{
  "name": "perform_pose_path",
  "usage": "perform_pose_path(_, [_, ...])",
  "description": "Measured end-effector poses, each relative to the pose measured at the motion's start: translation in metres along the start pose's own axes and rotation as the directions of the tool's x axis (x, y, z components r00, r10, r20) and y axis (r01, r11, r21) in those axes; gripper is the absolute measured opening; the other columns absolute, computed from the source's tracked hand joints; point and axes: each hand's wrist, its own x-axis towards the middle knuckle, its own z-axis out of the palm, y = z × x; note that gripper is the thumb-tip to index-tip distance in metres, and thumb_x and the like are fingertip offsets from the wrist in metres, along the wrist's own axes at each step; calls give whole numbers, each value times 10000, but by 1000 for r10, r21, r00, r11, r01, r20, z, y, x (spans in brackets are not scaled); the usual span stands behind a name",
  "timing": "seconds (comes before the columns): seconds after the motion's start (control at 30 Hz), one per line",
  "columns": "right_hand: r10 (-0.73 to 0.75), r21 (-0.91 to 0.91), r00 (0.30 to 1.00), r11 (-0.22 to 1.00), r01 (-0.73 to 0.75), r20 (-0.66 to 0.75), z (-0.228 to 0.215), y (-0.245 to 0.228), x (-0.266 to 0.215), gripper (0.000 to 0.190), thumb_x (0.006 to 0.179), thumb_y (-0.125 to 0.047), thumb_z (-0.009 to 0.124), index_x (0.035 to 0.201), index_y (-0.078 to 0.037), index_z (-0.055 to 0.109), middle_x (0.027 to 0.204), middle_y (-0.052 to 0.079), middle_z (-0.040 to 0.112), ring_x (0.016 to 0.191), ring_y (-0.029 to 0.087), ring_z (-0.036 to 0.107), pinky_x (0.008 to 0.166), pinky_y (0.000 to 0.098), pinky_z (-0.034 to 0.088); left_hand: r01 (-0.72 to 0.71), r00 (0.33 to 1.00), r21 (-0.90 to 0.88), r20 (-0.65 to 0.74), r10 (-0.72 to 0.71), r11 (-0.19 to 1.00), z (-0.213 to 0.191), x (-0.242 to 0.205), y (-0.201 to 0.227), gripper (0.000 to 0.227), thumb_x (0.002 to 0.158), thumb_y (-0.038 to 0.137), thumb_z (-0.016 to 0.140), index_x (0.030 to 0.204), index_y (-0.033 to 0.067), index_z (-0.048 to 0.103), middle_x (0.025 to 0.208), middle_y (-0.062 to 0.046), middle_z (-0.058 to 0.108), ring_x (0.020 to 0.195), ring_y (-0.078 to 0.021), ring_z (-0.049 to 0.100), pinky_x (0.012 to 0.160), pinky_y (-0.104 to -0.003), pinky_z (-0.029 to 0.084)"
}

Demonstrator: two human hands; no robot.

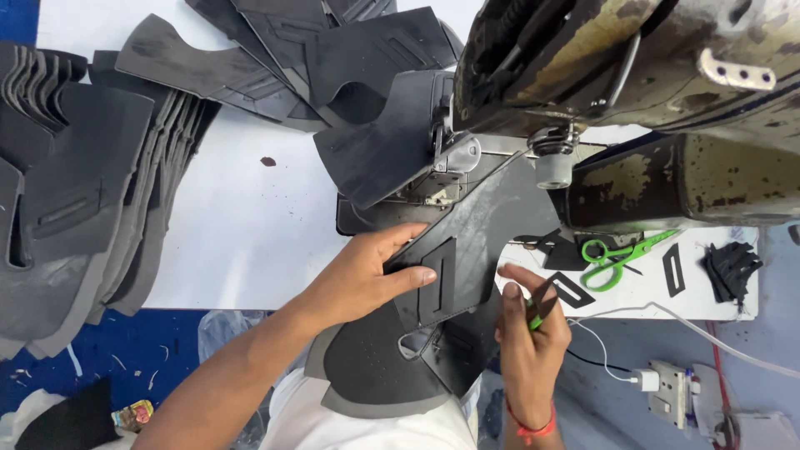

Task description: The person sews black shoe parts using a sewing machine, guiding the material under the needle and stitching along the edges. They handle multiple shoe parts, aligning them and feeding them through the machine, then trim excess thread with scissors.

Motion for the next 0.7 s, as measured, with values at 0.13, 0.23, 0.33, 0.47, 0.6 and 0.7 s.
perform_pose_path(0.13, [169,173,967,964,-203,192,-5,13,6,295,1007,-130,622,1260,-2,705,638,-46,531,507,30,427,445,209,310,-55,998,11,7,55,998,1,0,-2,584,921,175,725,1427,-46,534,1331,-117,700,1217,-141,640,1051,-293,502])
perform_pose_path(0.23, [170,154,925,960,-233,340,-6,18,6,303,974,-112,671,1250,-6,741,614,-35,521,496,33,427,446,209,303,-71,997,24,-1,71,997,3,-1,-6,587,923,182,725,1427,-45,530,1334,-121,697,1217,-148,645,1042,-295,507])
perform_pose_path(0.33, [164,58,905,978,-202,392,2,-1,8,310,907,-71,726,1211,-30,769,702,-23,605,505,34,442,449,212,314,-92,995,96,-36,96,991,4,-4,-3,586,921,202,728,1421,-33,531,1308,-125,705,1186,-149,667,1011,-289,516])
perform_pose_path(0.47, [92,-25,915,996,-90,393,10,-10,9,313,866,-47,767,1178,-55,781,826,-22,701,520,21,461,446,208,344,-75,991,270,-89,103,960,2,-7,16,504,900,257,721,1318,7,594,1083,-110,752,948,-136,707,840,-284,535])
perform_pose_path(0.6, [45,-32,908,999,-35,416,14,-3,11,318,885,-48,772,1203,-50,785,790,-5,675,522,23,468,461,206,352,28,992,327,-123,13,945,-2,4,22,384,910,310,708,1137,9,636,848,-108,689,732,-153,608,682,-317,498])
perform_pose_path(0.7, [73,-16,912,997,-73,404,22,-13,17,352,869,-37,763,1221,-50,763,822,-14,694,528,19,464,455,205,345,28,990,339,-137,20,941,-10,13,17,346,930,343,691,1008,9,644,733,-92,617,645,-150,523,609,-330,462])
